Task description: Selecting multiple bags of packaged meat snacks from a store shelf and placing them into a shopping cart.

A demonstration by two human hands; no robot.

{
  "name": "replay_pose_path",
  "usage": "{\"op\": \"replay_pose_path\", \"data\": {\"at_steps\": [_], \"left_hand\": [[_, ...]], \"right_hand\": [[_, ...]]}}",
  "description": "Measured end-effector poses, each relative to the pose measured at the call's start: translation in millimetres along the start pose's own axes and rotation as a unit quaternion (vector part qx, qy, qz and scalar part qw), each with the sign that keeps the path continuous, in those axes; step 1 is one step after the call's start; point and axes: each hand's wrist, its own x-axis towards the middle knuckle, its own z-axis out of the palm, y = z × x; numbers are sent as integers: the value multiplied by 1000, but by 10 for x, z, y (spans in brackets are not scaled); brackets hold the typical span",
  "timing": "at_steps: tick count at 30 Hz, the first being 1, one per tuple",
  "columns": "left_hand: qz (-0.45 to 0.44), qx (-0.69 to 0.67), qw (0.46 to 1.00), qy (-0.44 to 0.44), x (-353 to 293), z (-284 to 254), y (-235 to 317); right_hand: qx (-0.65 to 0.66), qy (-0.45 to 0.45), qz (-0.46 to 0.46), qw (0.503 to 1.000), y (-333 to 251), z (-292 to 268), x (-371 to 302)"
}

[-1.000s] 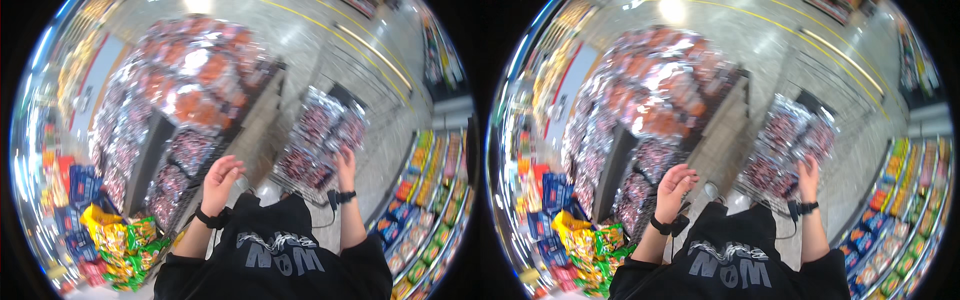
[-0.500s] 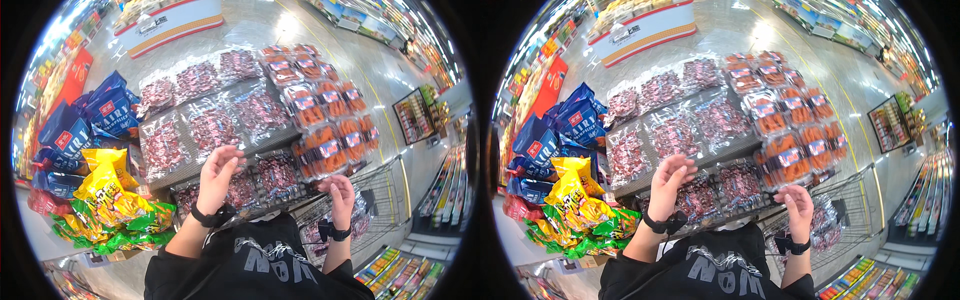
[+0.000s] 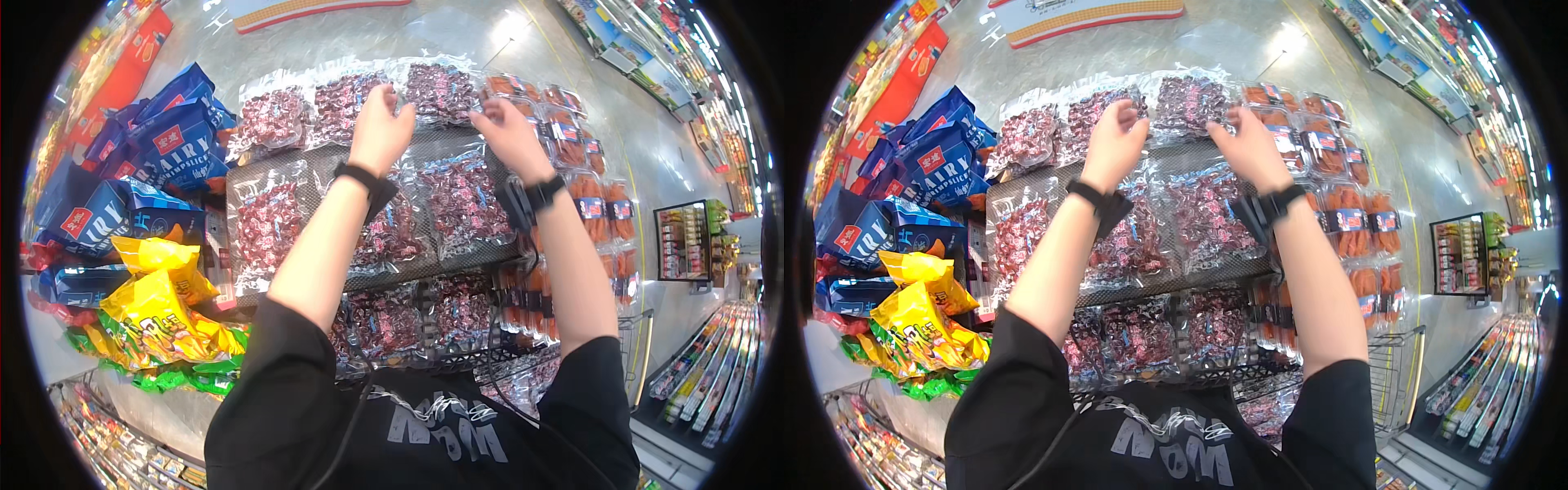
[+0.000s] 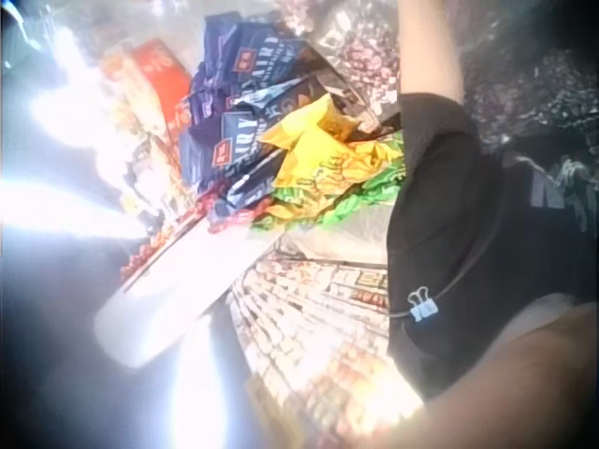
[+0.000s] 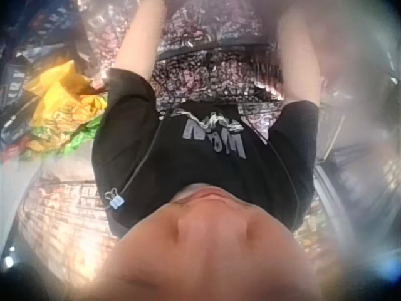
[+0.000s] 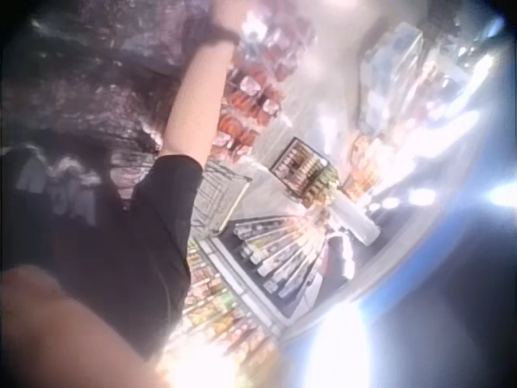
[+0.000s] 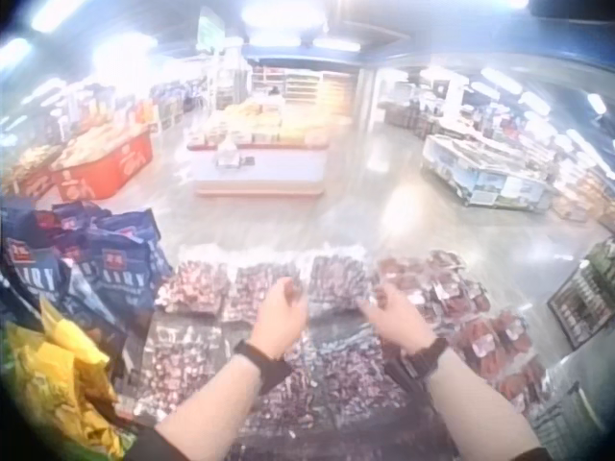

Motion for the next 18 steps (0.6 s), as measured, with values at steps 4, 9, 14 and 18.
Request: {"op": "replay_pose_path", "data": {"at_steps": [4,9,14,18], "left_hand": [[-41,145,987,-62,544,270,-239],[-118,194,964,-136,827,665,-456],[-49,297,937,-176,889,772,-544],[-34,324,928,-181,907,819,-614]], "right_hand": [[-67,-70,76,992,57,355,796],[-181,-113,149,966,621,763,1495],[-152,-141,262,943,1023,1084,1945],[-261,-99,256,926,1333,1252,2103]]}}
